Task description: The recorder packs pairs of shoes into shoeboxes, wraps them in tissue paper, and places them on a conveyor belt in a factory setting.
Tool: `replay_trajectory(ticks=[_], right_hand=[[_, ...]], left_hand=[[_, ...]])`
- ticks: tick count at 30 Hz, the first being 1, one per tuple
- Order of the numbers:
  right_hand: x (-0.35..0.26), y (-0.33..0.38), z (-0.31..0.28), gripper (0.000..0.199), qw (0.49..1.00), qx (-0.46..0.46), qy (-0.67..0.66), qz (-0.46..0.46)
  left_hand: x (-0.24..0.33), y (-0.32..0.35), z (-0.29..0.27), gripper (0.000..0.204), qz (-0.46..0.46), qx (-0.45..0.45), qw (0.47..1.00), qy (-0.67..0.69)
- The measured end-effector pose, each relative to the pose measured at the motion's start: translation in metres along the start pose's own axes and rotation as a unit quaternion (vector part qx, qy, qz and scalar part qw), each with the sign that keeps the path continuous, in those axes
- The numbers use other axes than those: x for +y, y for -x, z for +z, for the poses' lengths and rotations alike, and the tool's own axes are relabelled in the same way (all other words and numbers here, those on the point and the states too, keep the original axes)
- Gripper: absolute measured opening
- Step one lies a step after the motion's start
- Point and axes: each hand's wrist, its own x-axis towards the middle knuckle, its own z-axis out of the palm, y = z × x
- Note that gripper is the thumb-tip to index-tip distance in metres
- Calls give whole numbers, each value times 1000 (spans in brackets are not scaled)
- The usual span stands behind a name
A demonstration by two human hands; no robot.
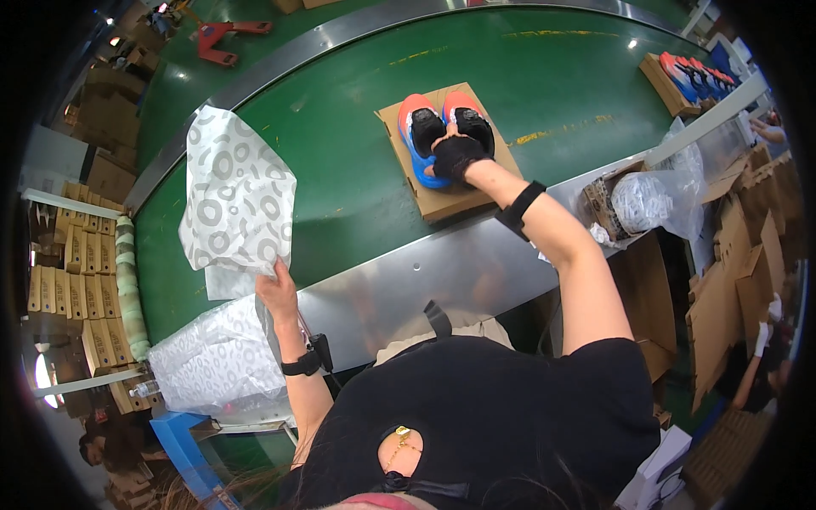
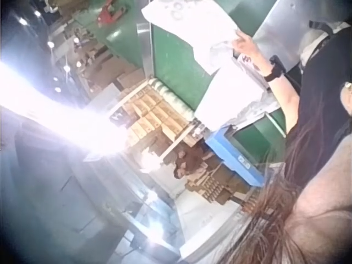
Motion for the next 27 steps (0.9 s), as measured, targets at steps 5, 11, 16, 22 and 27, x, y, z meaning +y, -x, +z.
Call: replay_trajectory(ticks=[5,11,16,22,27], right_hand=[[-2,16,-39,46,994,73,-63,-55],[-41,89,15,29,900,28,-141,-411],[-73,138,107,30,865,-30,-111,-487],[-83,105,85,33,889,-370,-124,-239],[-9,29,146,47,960,232,94,-130]], left_hand=[[-11,-5,-7,16,11,5,1000,4],[-6,-10,7,17,31,-12,999,21],[-8,-6,34,21,71,-101,992,15],[16,4,51,27,57,-162,985,-1],[38,-2,75,24,71,-154,985,-6]])
